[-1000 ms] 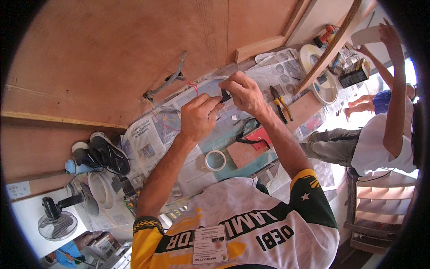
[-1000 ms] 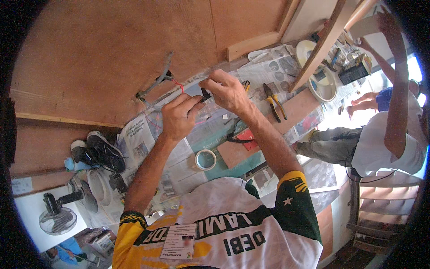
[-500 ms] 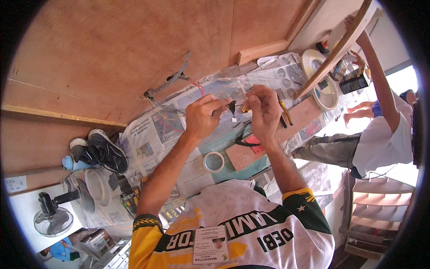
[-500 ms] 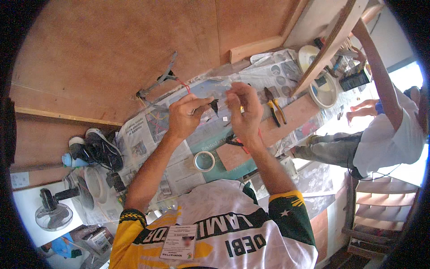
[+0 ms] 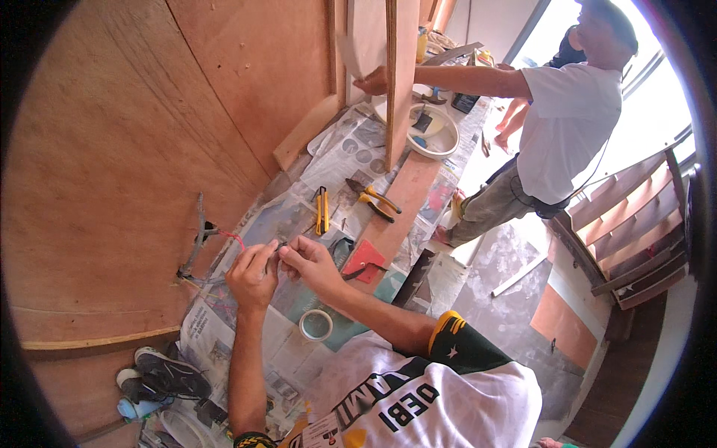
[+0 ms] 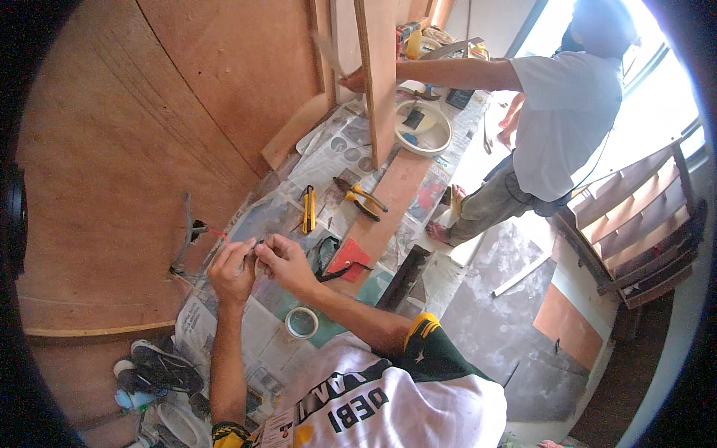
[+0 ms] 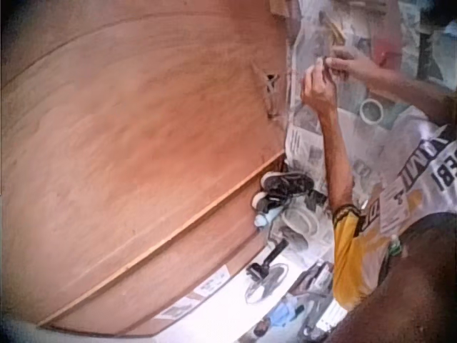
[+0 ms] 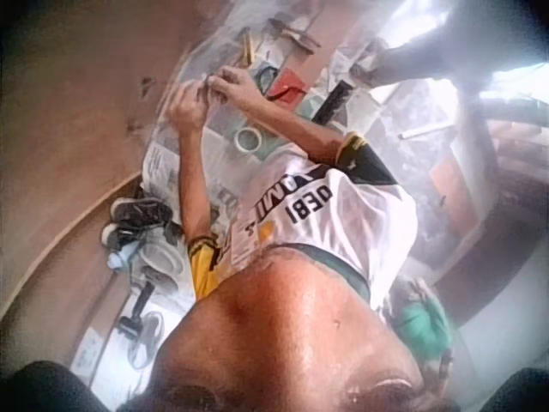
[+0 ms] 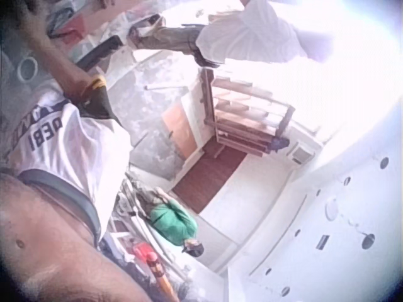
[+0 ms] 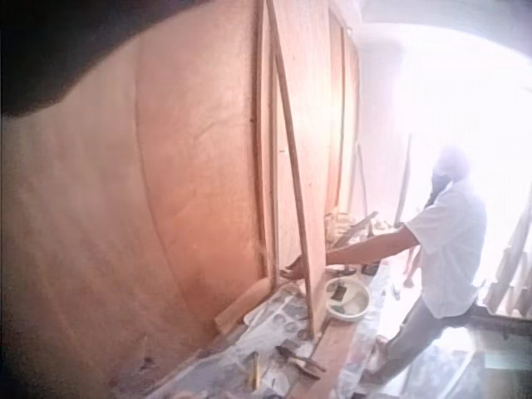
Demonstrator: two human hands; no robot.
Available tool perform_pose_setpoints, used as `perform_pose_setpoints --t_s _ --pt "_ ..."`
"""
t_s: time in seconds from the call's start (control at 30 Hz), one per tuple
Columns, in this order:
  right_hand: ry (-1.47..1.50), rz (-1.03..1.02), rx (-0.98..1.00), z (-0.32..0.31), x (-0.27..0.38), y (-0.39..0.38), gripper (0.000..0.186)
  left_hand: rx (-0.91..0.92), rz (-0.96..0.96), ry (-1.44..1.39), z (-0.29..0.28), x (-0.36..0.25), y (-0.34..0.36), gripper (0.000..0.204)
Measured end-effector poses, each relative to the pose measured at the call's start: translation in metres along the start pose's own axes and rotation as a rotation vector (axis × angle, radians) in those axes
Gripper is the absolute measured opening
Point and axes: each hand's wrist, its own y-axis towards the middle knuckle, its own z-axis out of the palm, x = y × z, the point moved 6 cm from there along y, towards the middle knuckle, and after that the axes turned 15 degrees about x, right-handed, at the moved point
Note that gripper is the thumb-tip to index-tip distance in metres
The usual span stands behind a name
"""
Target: The person strips the insulation from electrical wires using pliers and a utility knife. They then twist the exposed wire ends together and wrap the connections with black electrical tape. The person works on multiple wire connections, securing them against a wooden surface.
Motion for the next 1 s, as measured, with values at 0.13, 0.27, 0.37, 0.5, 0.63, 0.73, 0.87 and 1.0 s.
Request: perform_pose_setpoints --t_s 0.13,0.27,0.37,0.5,0.63,0.73,0.87,1.0 --pt "-0.076 0.001 -0.036 0.001 0.005 -0.005 0.03 -0.037 -0.045 -0.064 0.006 0.006 -0.001 0.027" --pt "-0.128 0.001 -0.106 0.005 0.014 -0.012 0.028 -0.07 -0.048 -0.074 0.005 0.0 0.012 0.018" --pt "-0.131 -0.015 -0.101 0.01 0.022 -0.014 0.027 -0.049 -0.068 -0.039 0.004 -0.004 0.009 0.015" --pt "-0.124 0.015 -0.05 0.013 0.03 -0.018 0.025 -0.074 -0.101 -0.046 0.002 -0.002 0.006 0.016" --pt "-0.456 -0.057 0.004 -0.012 0.029 -0.011 0.021 -0.052 -0.054 -0.08 -0.011 0.001 0.011 0.018" --pt "-0.707 -0.072 0.041 -0.024 0.03 0.003 0.018 0.056 -0.045 -0.142 -0.017 0.003 0.006 0.018" --pt "-0.692 -0.061 0.194 -0.012 0.032 0.024 0.018 0.029 -0.082 -0.199 -0.024 0.011 0.004 0.02" --pt "-0.777 -0.254 0.33 -0.005 0.031 0.057 0.009 0.054 -0.106 -0.203 -0.026 0.007 0.0 0.02"
